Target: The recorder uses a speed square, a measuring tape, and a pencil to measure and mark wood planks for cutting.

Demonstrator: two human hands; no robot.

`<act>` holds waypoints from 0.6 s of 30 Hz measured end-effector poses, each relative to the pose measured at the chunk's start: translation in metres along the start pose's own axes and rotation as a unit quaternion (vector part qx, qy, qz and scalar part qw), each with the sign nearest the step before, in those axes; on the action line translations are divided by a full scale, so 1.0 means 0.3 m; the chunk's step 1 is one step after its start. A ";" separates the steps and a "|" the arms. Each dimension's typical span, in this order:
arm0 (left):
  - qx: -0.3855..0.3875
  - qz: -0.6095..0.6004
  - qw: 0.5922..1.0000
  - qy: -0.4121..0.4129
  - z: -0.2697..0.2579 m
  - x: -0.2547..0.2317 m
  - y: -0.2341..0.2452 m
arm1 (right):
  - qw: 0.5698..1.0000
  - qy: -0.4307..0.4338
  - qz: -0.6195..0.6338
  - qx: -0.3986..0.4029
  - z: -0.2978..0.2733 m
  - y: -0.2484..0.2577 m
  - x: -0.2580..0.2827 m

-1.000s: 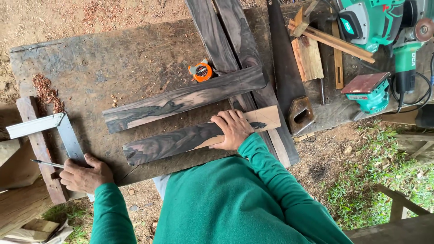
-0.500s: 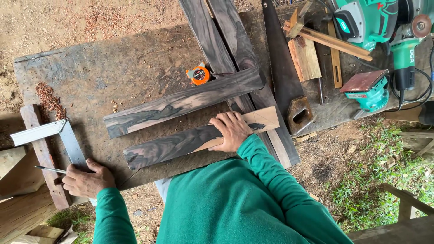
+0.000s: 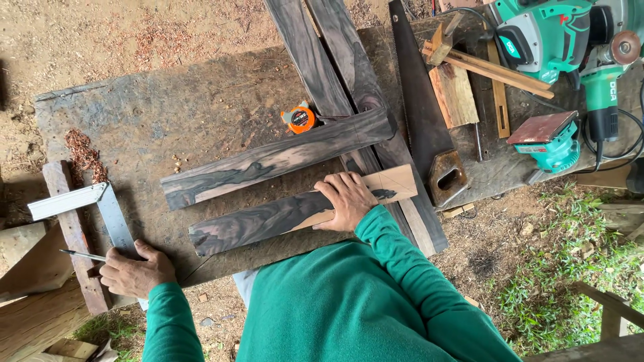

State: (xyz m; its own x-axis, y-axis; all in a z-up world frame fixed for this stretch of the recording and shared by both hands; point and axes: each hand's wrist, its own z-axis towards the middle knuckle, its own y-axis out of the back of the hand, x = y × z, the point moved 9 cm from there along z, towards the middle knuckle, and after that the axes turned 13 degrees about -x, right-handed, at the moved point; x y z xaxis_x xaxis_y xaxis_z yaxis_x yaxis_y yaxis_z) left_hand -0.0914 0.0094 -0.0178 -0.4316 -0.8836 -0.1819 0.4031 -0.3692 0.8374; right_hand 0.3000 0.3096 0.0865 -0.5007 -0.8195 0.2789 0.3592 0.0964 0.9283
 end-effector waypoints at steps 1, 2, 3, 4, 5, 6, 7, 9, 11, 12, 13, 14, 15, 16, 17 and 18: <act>-0.001 0.000 1.000 0.001 0.000 0.000 0.002 | 1.000 0.001 0.000 -0.001 0.000 0.004 0.002; -0.003 -0.001 1.000 0.002 -0.001 0.001 0.006 | 1.000 -0.003 0.003 0.002 -0.001 0.007 0.002; -0.006 -0.003 1.000 0.003 0.004 0.000 0.007 | 1.000 -0.007 0.007 0.005 0.003 0.008 0.001; -0.008 -0.004 1.000 0.004 -0.004 -0.001 0.017 | 1.000 -0.006 0.007 0.002 -0.007 0.011 0.004; -0.010 -0.006 1.000 0.007 -0.001 -0.007 0.020 | 1.000 0.002 0.012 -0.015 -0.002 0.021 0.006; -0.012 -0.008 1.000 0.010 0.001 -0.013 0.026 | 0.999 0.009 0.018 -0.032 0.001 0.033 0.008; -0.021 -0.009 1.000 0.011 0.007 -0.020 0.028 | 0.999 0.013 0.018 -0.040 0.004 0.036 0.008; -0.025 0.005 1.000 0.004 0.011 -0.025 0.032 | 1.000 0.003 0.015 -0.022 -0.012 0.019 0.006; -0.016 0.009 1.000 0.003 0.020 -0.028 0.035 | 0.999 0.000 0.021 -0.027 -0.003 0.023 0.003; -0.002 0.012 1.000 0.005 0.020 -0.029 0.033 | 0.999 -0.002 0.024 -0.027 -0.009 0.026 0.002; -0.002 0.007 1.000 -0.005 0.023 -0.035 0.026 | 0.999 -0.013 0.023 -0.032 -0.006 0.032 -0.001; -0.012 0.001 1.000 -0.002 0.025 -0.033 0.022 | 1.000 -0.013 0.016 -0.021 -0.006 0.026 0.000; -0.017 -0.004 1.000 0.000 0.014 -0.024 0.022 | 1.000 -0.016 0.012 -0.005 -0.023 0.019 0.004; -0.013 -0.008 1.000 -0.012 0.020 -0.036 0.013 | 1.000 -0.028 0.011 -0.007 -0.023 0.020 -0.001; -0.010 -0.002 1.000 -0.009 0.015 -0.027 0.014 | 0.999 -0.016 0.000 -0.036 -0.030 0.036 0.012; -0.008 0.003 1.000 -0.005 0.010 -0.018 0.013 | 0.998 -0.004 -0.012 -0.065 -0.037 0.050 0.024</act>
State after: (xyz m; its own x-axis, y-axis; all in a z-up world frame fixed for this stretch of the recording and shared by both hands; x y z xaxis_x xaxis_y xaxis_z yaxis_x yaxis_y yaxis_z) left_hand -0.0900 0.0138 -0.0120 -0.4373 -0.8830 -0.1704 0.4190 -0.3677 0.8302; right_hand 0.3105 0.2988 0.0999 -0.5160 -0.8166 0.2588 0.4461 0.0017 0.8950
